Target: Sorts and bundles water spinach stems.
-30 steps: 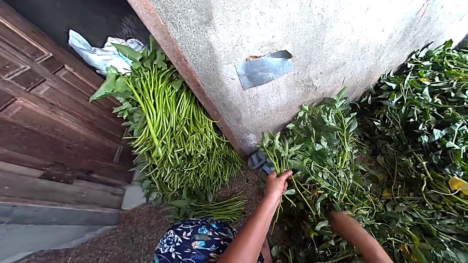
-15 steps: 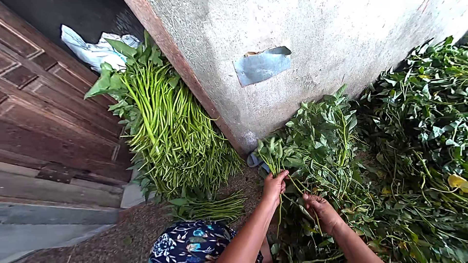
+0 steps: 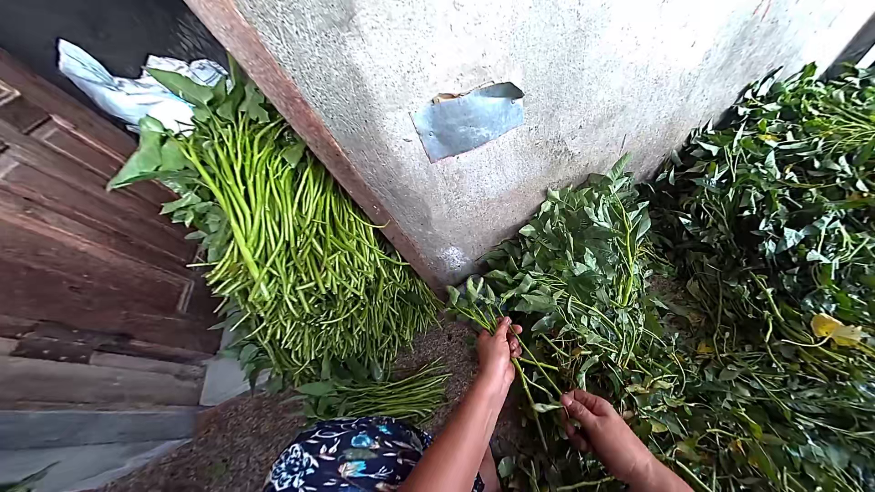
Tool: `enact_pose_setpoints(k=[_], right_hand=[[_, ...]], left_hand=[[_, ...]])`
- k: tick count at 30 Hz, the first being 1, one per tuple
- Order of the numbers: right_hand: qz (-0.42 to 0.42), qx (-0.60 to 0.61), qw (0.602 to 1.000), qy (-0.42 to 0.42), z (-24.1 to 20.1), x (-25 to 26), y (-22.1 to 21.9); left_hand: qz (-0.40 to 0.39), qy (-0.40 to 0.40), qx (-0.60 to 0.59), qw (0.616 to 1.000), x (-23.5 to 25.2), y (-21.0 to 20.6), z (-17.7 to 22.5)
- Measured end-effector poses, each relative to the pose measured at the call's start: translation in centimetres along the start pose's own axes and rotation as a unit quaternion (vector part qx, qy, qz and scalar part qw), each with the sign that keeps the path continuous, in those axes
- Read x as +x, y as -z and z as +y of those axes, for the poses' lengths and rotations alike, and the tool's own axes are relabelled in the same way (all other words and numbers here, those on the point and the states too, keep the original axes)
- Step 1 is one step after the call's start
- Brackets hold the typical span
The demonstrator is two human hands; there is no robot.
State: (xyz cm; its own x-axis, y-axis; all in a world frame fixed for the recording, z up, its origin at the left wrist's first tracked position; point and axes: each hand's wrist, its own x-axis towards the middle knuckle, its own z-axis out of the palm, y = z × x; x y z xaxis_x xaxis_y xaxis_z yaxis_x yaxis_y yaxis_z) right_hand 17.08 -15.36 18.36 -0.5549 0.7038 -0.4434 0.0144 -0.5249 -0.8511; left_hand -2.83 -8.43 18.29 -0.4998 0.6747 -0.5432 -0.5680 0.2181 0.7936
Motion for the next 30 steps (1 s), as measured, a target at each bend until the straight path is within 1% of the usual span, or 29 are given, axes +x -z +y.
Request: enact_pose_setpoints(k=[3,7,8,9,10,11,12,13,14,15,16,18,19,20,21,23,24,25,27,29,30], right_hand=[[-0.017,0.039,0.999,-0.019,-0.1,-0.3,0.6],[0.032,0.033,0.999,0.002,0.6,-1.2,1.2],[0.032,0.006,0.999,0.002,0.7,-1.7,1.4],[0.025,-0.054,0.998,-0.004,1.0,-2.3,1.9],[0.005,-0.158,0.987,-0.022,1.1,-3.0,2.7],[-0.038,-0.286,0.956,-0.061,1.0,-3.4,3.9],[-0.094,-0.410,0.899,-0.117,0.8,-3.4,5.3],[-0.129,-0.497,0.841,-0.171,0.9,-2.9,6.5],[-0.127,-0.549,0.799,-0.209,0.8,-2.1,7.7],[-0.088,-0.579,0.783,-0.211,0.4,-0.9,8.9],[-0.023,-0.589,0.786,-0.189,-0.3,0.8,9.9],[0.123,-0.559,0.813,-0.106,-1.2,4.9,11.8],[0.171,-0.539,0.821,-0.077,-1.1,7.1,12.7],[0.197,-0.532,0.820,-0.073,-0.7,9.1,13.5],[0.203,-0.534,0.816,-0.087,-0.1,10.7,14.2],[0.189,-0.550,0.806,-0.111,0.7,12.8,15.0],[0.180,-0.550,0.809,-0.101,0.6,13.2,15.4],[0.169,-0.541,0.820,-0.078,-0.1,13.0,15.9],[0.150,-0.492,0.858,-0.008,-2.7,12.0,17.3],[0.157,-0.410,0.897,0.042,-6.6,10.4,18.1],[0.166,-0.357,0.918,0.051,-8.5,9.5,18.3]], left_hand=[[0.022,-0.003,-0.002,1.000,0.5,-0.2,0.2],[0.037,-0.017,-0.004,0.999,0.7,-0.2,0.5],[0.042,-0.025,-0.007,0.999,0.9,0.0,0.6],[0.046,-0.034,-0.008,0.998,1.4,0.4,0.8],[0.053,-0.044,-0.006,0.998,1.8,0.8,1.0],[0.058,-0.053,0.004,0.997,2.1,1.1,1.1],[0.063,-0.063,0.018,0.996,2.2,1.3,1.1],[0.065,-0.070,0.038,0.995,2.1,1.4,1.0],[0.068,-0.073,0.057,0.993,2.0,1.4,0.8],[0.070,-0.071,0.068,0.993,1.9,1.5,0.7],[0.068,-0.064,0.066,0.993,1.8,1.5,0.5],[0.062,-0.037,0.049,0.996,1.5,1.6,0.3],[0.058,-0.026,0.039,0.997,1.4,1.6,0.4],[0.054,-0.017,0.028,0.998,1.4,1.4,0.4],[0.049,-0.012,0.019,0.999,1.4,1.3,0.5],[0.043,-0.015,0.000,0.999,1.6,1.3,0.9],[0.034,-0.015,-0.010,0.999,1.8,1.4,1.1],[0.020,-0.007,-0.023,1.000,1.9,1.5,1.2],[-0.018,0.023,-0.061,0.998,2.1,1.6,1.4],[-0.059,0.066,-0.093,0.992,1.9,1.6,1.5],[-0.073,0.083,-0.100,0.989,1.6,1.3,1.5]])
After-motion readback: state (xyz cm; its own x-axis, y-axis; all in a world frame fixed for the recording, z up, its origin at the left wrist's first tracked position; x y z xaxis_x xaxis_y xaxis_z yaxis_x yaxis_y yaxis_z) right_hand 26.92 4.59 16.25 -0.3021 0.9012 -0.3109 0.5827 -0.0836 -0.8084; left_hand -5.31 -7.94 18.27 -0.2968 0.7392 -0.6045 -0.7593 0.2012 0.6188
